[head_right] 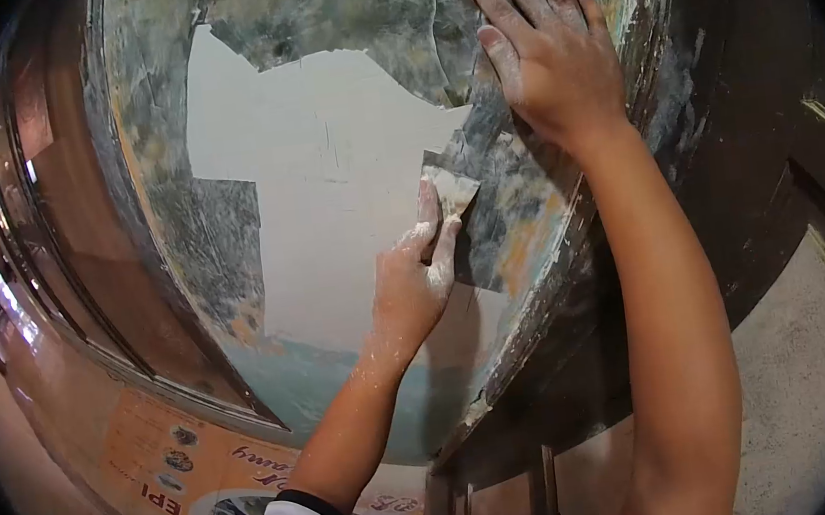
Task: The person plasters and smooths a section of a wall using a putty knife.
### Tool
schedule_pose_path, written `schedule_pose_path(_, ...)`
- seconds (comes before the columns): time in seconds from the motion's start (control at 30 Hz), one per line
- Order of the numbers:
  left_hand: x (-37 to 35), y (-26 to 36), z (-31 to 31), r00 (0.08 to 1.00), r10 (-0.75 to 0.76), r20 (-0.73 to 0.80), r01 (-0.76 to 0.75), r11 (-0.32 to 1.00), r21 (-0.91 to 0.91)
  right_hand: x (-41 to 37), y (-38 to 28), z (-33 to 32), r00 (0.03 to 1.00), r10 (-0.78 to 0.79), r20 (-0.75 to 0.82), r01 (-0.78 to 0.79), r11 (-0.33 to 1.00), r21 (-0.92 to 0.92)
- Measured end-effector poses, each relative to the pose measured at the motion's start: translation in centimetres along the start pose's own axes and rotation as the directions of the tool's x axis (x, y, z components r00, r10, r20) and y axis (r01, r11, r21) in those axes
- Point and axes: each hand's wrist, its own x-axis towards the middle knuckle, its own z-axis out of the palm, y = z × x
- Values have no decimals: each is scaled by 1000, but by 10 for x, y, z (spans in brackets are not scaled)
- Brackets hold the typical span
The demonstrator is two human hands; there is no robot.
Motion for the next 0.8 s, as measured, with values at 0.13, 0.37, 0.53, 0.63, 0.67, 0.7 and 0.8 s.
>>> schedule_pose_path(0.13, 11, 6, 4, 1000, 21, -15, -20, 995, 99, 1, -2, 8, 999, 18, -40, -20, 998, -56)
schedule_pose_path(0.37, 11, 14, 2, 999, -40, -19, 41, 998, 49, 0, -4, 5, 998, 49, -45, -50, 998, -22)
schedule_pose_path(0.53, 22, 21, -2, 999, -27, 38, 24, 995, 97, 0, -5, 3, 998, 63, -23, -64, 997, -44)
schedule_pose_path(0.63, 16, 16, 2, 999, -9, -46, 11, 999, 41, 1, -6, 3, 998, 62, -30, -63, 998, -28)
schedule_pose_path(0.67, 17, 16, 2, 999, -28, -29, 30, 999, 41, 1, -6, 3, 997, 67, -23, -68, 997, -46)
schedule_pose_path(0.7, 21, 19, 0, 999, -26, -26, 27, 999, 42, 0, -6, 3, 997, 71, -23, -72, 996, -48)
schedule_pose_path(0.8, 28, 22, -3, 997, -65, 39, 64, 997, 31, 0, -6, 4, 996, 69, -51, -70, 998, -11)
